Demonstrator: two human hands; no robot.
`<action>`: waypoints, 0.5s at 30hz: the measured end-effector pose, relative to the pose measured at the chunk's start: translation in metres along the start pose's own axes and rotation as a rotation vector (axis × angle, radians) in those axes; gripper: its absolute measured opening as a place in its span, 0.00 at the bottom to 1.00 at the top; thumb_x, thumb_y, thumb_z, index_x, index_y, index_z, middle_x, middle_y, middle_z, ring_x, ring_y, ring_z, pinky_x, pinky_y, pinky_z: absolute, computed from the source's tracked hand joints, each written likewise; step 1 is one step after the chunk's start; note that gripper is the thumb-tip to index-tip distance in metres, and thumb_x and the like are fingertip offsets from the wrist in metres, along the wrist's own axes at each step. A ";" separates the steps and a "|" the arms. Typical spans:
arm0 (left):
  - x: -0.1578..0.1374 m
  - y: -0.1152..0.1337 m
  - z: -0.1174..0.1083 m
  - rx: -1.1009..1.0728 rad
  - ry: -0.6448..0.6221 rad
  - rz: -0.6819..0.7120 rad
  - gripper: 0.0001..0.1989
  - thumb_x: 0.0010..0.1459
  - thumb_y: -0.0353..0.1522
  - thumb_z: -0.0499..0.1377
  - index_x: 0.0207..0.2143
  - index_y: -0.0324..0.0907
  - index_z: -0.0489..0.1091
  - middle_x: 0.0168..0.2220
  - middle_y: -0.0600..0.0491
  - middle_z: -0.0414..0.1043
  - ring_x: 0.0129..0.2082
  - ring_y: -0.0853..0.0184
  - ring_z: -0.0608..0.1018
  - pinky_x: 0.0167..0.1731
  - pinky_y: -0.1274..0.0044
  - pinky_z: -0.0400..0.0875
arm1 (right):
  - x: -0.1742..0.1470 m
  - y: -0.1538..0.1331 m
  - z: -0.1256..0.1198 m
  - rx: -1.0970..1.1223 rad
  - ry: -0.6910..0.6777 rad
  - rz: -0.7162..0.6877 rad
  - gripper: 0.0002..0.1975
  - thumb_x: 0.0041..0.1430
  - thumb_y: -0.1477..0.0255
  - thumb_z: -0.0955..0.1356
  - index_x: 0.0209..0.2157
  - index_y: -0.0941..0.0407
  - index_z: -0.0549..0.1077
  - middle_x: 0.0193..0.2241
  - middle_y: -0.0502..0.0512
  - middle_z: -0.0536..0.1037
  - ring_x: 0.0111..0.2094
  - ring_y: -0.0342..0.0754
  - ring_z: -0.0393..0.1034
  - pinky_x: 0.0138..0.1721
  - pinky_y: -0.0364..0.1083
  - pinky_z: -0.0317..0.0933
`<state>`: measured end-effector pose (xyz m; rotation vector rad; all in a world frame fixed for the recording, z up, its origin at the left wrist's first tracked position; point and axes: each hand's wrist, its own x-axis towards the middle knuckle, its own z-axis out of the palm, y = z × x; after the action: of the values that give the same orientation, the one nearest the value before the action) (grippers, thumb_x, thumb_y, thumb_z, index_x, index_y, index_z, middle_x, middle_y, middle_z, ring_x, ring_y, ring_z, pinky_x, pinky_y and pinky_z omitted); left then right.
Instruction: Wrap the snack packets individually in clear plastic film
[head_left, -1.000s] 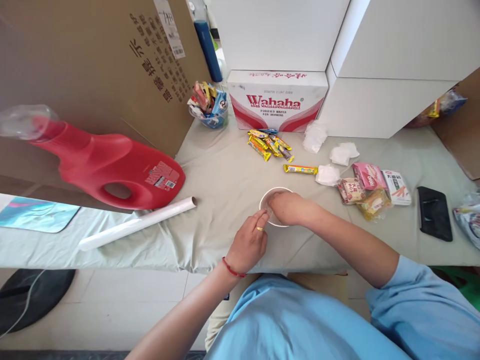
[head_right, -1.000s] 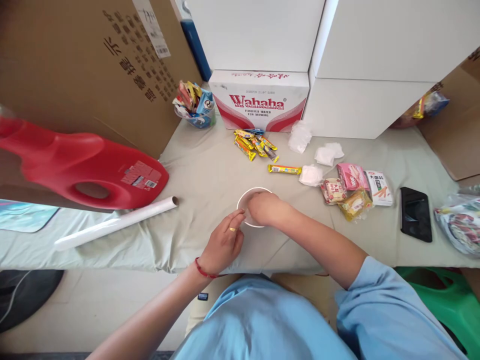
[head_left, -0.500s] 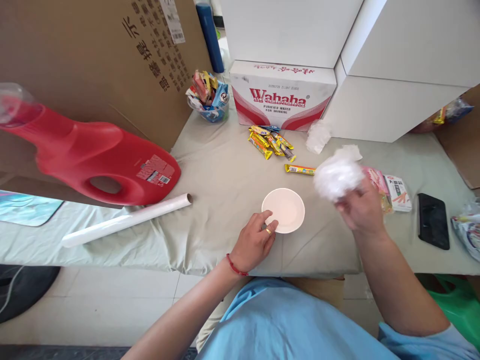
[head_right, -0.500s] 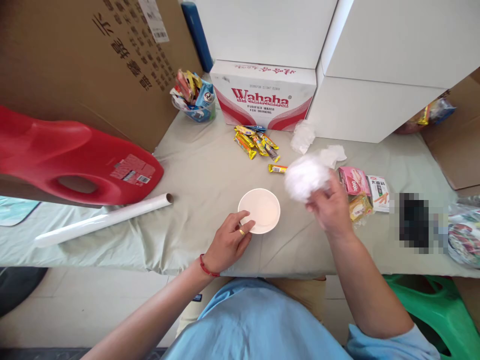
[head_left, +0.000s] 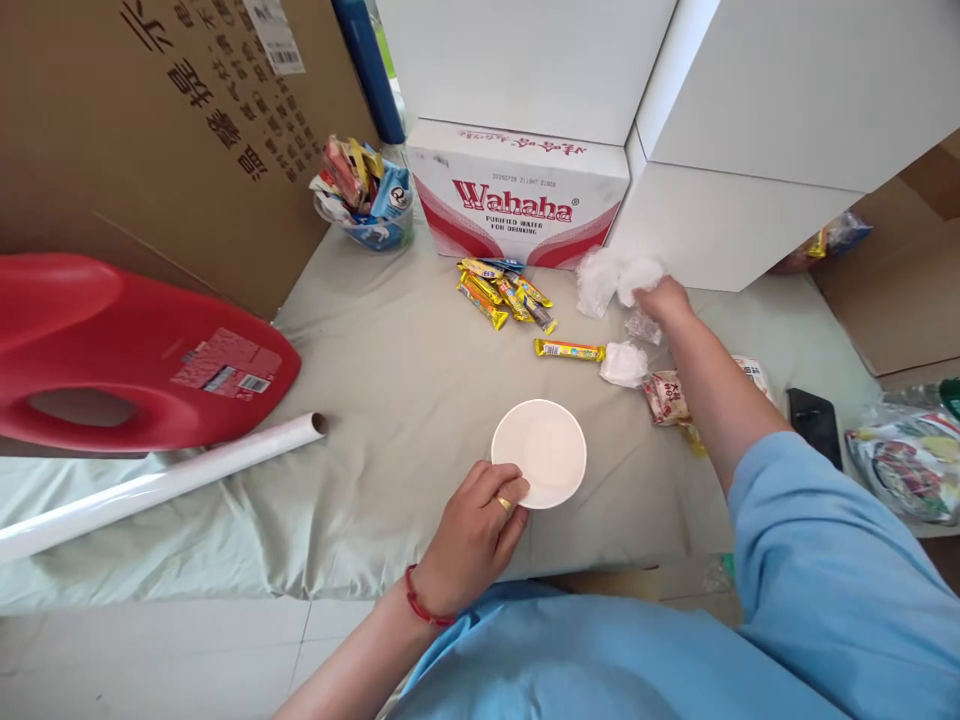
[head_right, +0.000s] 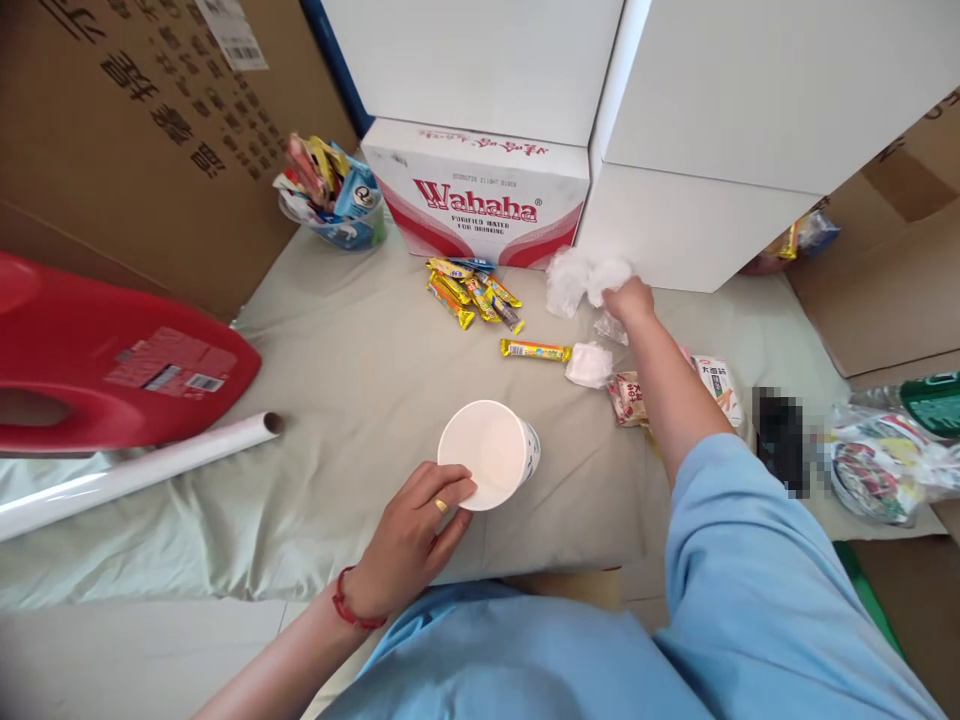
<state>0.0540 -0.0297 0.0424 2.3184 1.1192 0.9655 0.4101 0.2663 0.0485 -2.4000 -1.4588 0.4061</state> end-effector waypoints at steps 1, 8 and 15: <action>-0.001 0.002 -0.001 -0.004 -0.004 -0.007 0.11 0.67 0.22 0.57 0.48 0.43 0.69 0.45 0.48 0.75 0.41 0.64 0.74 0.41 0.73 0.73 | -0.008 -0.001 -0.006 -0.009 0.046 0.008 0.30 0.65 0.65 0.71 0.61 0.71 0.66 0.59 0.82 0.70 0.58 0.63 0.70 0.59 0.58 0.64; 0.002 0.012 -0.001 -0.076 -0.060 0.003 0.07 0.67 0.24 0.56 0.43 0.42 0.70 0.41 0.49 0.76 0.39 0.64 0.74 0.39 0.72 0.73 | -0.196 0.028 -0.081 0.197 -0.128 -0.797 0.24 0.70 0.61 0.67 0.65 0.50 0.70 0.64 0.65 0.70 0.50 0.55 0.77 0.49 0.53 0.74; 0.001 0.038 0.013 -0.235 -0.082 0.119 0.15 0.69 0.27 0.57 0.56 0.42 0.69 0.57 0.41 0.74 0.50 0.61 0.78 0.49 0.69 0.79 | -0.329 0.084 -0.089 0.094 -0.399 -1.018 0.14 0.72 0.76 0.63 0.50 0.51 0.78 0.46 0.60 0.82 0.45 0.48 0.79 0.44 0.46 0.74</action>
<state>0.0840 -0.0531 0.0567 2.2304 0.7967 0.9782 0.3670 -0.0745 0.1240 -1.2547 -2.4881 0.6612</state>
